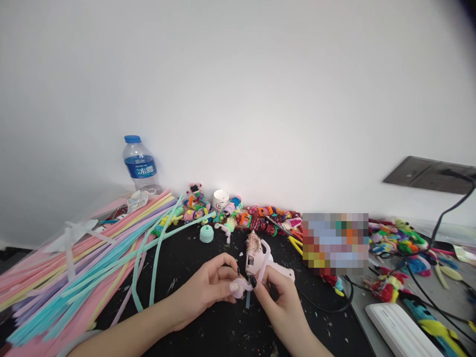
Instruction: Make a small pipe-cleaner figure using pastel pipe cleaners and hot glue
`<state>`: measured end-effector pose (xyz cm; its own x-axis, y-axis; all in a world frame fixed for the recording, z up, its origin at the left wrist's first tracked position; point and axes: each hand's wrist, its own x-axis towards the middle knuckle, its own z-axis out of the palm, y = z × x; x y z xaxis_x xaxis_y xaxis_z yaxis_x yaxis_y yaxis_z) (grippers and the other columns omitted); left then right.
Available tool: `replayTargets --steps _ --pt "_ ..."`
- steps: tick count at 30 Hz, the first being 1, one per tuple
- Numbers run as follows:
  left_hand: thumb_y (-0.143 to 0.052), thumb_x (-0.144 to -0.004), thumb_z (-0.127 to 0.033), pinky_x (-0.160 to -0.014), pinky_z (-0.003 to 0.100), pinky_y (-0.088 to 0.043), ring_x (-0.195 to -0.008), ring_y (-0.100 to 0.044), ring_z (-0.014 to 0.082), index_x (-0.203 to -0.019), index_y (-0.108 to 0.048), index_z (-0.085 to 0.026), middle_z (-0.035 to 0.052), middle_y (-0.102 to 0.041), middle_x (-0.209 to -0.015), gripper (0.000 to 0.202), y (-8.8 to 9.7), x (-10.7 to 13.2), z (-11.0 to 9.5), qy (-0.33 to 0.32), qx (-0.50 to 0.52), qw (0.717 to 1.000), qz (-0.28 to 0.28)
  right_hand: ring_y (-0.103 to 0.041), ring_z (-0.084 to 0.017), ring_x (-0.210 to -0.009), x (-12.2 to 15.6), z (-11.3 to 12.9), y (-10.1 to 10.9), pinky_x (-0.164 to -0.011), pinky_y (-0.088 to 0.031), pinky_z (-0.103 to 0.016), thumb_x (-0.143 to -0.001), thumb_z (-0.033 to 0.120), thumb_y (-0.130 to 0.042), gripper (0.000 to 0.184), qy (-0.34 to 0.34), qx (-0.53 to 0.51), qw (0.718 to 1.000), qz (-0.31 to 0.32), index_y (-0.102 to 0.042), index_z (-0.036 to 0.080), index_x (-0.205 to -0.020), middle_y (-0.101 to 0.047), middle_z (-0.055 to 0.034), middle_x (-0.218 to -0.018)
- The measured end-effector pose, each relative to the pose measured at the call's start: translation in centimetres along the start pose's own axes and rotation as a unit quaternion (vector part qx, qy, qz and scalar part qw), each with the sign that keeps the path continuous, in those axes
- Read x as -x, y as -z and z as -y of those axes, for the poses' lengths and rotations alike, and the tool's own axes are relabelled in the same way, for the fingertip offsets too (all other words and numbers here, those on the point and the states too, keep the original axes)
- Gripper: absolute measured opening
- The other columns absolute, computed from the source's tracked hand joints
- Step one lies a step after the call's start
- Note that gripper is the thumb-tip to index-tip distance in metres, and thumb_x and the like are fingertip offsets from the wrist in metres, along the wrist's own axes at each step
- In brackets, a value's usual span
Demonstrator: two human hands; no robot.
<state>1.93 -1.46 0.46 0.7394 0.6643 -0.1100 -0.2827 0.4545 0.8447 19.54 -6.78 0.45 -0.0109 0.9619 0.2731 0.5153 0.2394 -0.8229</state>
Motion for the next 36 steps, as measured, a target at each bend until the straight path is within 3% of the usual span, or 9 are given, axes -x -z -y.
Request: replayTargets --steps 6,16,28,36 --pt "-0.068 -0.075 -0.024 -0.067 0.024 -0.039 -0.070 -0.053 0.0111 -0.081 -0.053 -0.014 0.0006 -0.059 -0.075 0.019 0.1 0.0 0.0 -0.006 -0.043 0.999 -0.001 -0.043 -0.013 -0.056 0.1 0.2 -0.1 -0.053 -0.034 -0.023 -0.085 0.024 -0.046 0.024 0.001 -0.005 1.000 -0.003 -0.050 0.017 -0.062 -0.051 0.0004 -0.059" --pt "-0.068 -0.074 -0.027 -0.066 0.023 -0.037 -0.072 -0.052 0.0125 -0.082 -0.053 -0.016 0.0009 -0.058 -0.077 0.020 0.2 0.0 0.2 -0.012 -0.056 0.998 0.001 -0.044 -0.013 -0.054 0.5 0.6 0.0 -0.050 -0.033 -0.023 -0.085 0.021 -0.044 0.022 0.079 0.039 0.996 -0.027 -0.050 0.018 -0.064 -0.051 0.0005 -0.058" --pt "-0.069 -0.073 -0.027 -0.063 0.022 -0.036 -0.068 -0.049 0.0113 -0.079 -0.054 -0.015 -0.0011 -0.055 -0.072 0.020 0.3 -0.1 0.3 -0.028 -0.093 0.995 -0.020 -0.045 -0.015 -0.059 0.7 1.3 0.3 -0.055 -0.036 -0.025 -0.086 0.016 -0.039 0.021 0.135 0.060 0.988 0.044 -0.049 0.017 -0.067 -0.051 -0.0024 -0.062" --pt "-0.069 -0.074 -0.027 -0.063 0.023 -0.037 -0.067 -0.052 0.0118 -0.082 -0.054 -0.015 0.0002 -0.059 -0.074 0.020 0.2 -0.1 0.2 -0.018 -0.071 0.997 -0.006 -0.047 -0.015 -0.055 0.8 1.1 0.3 -0.051 -0.035 -0.024 -0.088 0.021 -0.043 0.023 0.127 0.053 0.990 -0.017 -0.050 0.019 -0.066 -0.049 0.0006 -0.058"
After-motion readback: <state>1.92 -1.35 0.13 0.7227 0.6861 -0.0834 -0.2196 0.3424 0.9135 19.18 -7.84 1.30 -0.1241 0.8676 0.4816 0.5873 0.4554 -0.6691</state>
